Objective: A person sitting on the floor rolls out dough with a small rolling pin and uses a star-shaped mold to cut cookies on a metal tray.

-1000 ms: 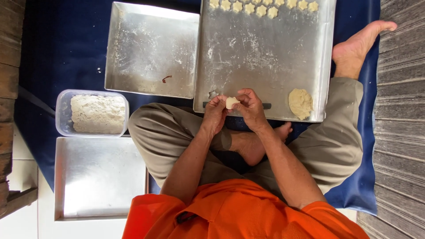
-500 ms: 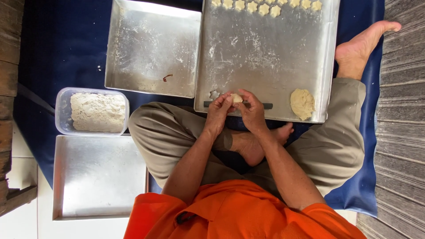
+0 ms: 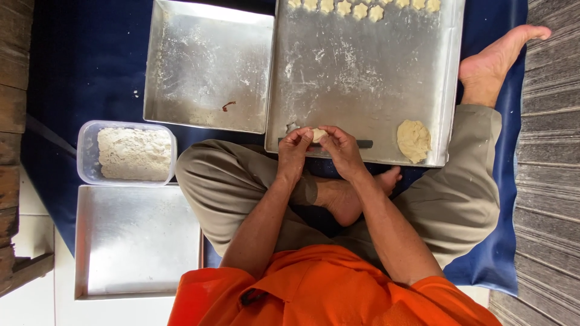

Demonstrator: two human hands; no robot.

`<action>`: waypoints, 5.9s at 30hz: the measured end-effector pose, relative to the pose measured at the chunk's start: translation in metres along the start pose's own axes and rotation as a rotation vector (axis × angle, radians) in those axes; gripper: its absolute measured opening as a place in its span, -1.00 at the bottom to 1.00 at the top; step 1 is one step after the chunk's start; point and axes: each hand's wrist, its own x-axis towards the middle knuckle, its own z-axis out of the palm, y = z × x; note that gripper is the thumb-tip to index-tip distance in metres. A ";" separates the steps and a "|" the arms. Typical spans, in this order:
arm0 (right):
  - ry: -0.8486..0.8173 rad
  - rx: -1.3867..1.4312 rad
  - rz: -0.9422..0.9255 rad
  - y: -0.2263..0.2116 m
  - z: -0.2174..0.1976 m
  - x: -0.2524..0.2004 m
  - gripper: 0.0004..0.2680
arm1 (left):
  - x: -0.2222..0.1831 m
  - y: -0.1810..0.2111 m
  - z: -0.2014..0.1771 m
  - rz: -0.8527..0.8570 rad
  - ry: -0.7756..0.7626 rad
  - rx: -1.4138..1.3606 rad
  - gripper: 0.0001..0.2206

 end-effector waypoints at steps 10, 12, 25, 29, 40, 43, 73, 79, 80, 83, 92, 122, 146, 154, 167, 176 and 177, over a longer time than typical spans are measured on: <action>0.124 0.061 -0.058 0.002 0.005 0.001 -0.80 | -0.017 0.025 0.019 -0.073 -0.030 0.012 -0.71; 0.135 -0.024 -0.056 0.004 0.004 0.000 -0.84 | -0.014 0.021 0.014 -0.067 -0.036 0.083 -0.71; 0.091 -0.145 -0.046 -0.008 -0.011 -0.003 -0.84 | -0.022 0.035 0.020 -0.036 -0.089 0.100 -0.79; 0.024 -0.354 -0.134 -0.026 -0.016 -0.007 -0.80 | -0.018 0.038 0.017 0.028 -0.021 0.215 -0.83; 0.024 -0.803 -0.383 0.029 -0.063 -0.012 -0.82 | 0.077 0.027 0.042 0.228 -0.168 0.805 -0.73; -0.014 -0.931 -0.359 0.037 -0.070 -0.003 -0.81 | 0.115 -0.007 0.024 0.288 -0.214 1.226 -0.78; -0.057 -1.263 -0.380 0.004 -0.083 0.036 -0.76 | 0.068 0.042 -0.006 0.688 -0.179 1.656 -0.69; -0.075 -1.246 -0.305 0.040 -0.091 0.054 -0.70 | 0.080 0.001 -0.016 0.498 -0.189 1.778 -0.47; -0.081 -1.235 -0.271 0.034 -0.090 0.053 -0.66 | 0.083 -0.001 -0.013 0.465 -0.177 1.820 -0.41; -0.086 -1.184 -0.117 0.024 -0.085 0.060 -0.60 | 0.069 0.032 0.015 0.286 -0.217 1.846 -0.23; -0.083 -1.202 0.035 0.009 -0.079 0.082 -0.55 | 0.091 0.031 0.027 0.218 -0.195 1.953 -0.11; 0.026 -1.318 0.234 -0.013 -0.071 0.132 -0.54 | 0.141 0.052 0.016 0.352 -0.597 1.962 0.05; 0.142 -1.292 0.009 0.027 -0.075 0.093 -0.53 | 0.107 0.044 0.021 0.267 -0.442 1.960 -0.48; 0.181 -1.286 -0.033 0.037 -0.077 0.091 -0.56 | 0.087 0.065 0.020 0.340 -0.558 1.974 -0.53; 0.074 -1.306 0.269 0.026 -0.086 0.144 -0.51 | 0.141 0.059 0.021 0.312 -0.645 2.018 -0.03; 0.113 -1.294 0.130 0.011 -0.077 0.130 -0.52 | 0.126 0.060 0.022 0.331 -0.566 1.935 -0.43; 0.110 -1.296 0.127 0.008 -0.074 0.126 -0.52 | 0.125 0.056 0.020 0.330 -0.561 1.934 -0.43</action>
